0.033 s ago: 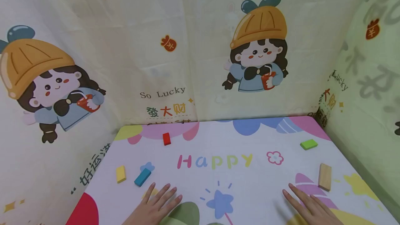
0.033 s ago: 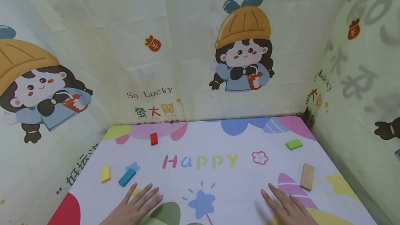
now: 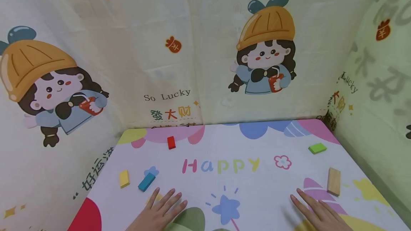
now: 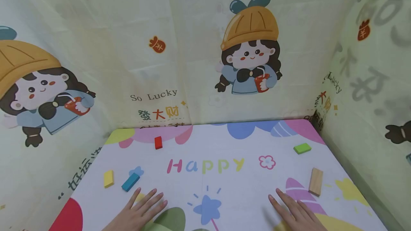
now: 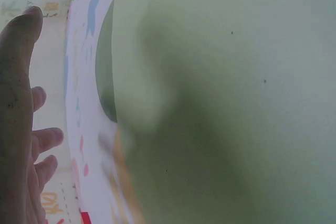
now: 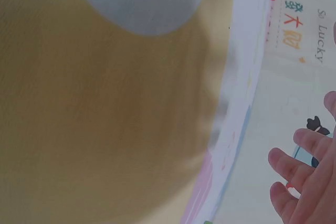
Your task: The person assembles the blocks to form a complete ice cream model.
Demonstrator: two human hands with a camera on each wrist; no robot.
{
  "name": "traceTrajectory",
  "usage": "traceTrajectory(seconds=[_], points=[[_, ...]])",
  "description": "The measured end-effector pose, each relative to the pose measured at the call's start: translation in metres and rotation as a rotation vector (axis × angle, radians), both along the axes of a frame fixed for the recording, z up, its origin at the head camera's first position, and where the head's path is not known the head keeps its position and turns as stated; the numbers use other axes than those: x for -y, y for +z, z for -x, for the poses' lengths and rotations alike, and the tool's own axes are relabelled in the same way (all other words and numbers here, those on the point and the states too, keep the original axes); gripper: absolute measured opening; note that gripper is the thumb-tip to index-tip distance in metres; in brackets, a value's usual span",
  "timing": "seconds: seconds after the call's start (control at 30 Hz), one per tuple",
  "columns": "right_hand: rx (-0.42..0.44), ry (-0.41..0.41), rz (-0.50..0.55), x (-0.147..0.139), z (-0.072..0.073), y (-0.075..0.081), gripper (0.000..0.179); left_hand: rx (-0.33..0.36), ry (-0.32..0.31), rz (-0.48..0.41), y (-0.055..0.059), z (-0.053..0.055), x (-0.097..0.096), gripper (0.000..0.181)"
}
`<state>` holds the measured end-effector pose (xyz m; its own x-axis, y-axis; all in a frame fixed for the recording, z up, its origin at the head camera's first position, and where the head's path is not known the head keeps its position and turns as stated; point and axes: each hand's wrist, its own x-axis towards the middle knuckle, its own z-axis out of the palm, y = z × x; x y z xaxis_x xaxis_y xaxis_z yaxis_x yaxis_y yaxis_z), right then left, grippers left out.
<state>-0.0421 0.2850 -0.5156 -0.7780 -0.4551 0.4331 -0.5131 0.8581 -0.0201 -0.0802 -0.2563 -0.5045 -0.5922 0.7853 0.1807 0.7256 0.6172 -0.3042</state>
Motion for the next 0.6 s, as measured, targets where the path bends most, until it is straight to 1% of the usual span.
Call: traceTrajectory(seconds=[0.1,0.13,0.2,0.27,0.3,0.37,0.47,0.57,0.6], points=[[-0.043,0.06,0.023,-0.004,0.006,-0.004,0.094,-0.007,0.004,0.006,0.002,-0.001,0.001,0.093],[-0.067,0.088,0.042,-0.006,0.009,-0.006,0.09,-0.006,0.006,0.011,0.004,0.0,0.001,0.094],[-0.112,0.117,0.079,-0.012,0.015,-0.01,0.082,0.015,0.023,0.019,0.008,0.001,0.001,0.094],[-0.158,0.114,0.126,-0.019,0.019,-0.014,0.073,0.058,0.06,0.016,0.012,0.002,0.003,0.09],[-0.177,0.095,0.142,-0.022,0.021,-0.014,0.068,0.091,0.086,0.006,0.014,0.003,0.004,0.088],[-0.179,0.037,0.169,-0.031,0.022,-0.015,0.061,0.152,0.157,-0.019,0.017,0.005,0.006,0.081],[-0.08,-0.093,0.258,-0.047,0.024,-0.013,0.04,0.214,0.294,-0.067,0.022,0.009,0.012,0.074],[0.126,-0.277,0.348,-0.062,0.027,-0.005,0.034,0.293,0.435,-0.13,0.027,0.014,0.017,0.069],[0.194,-0.324,0.373,-0.067,0.029,-0.001,0.03,0.326,0.482,-0.165,0.028,0.015,0.018,0.067]])
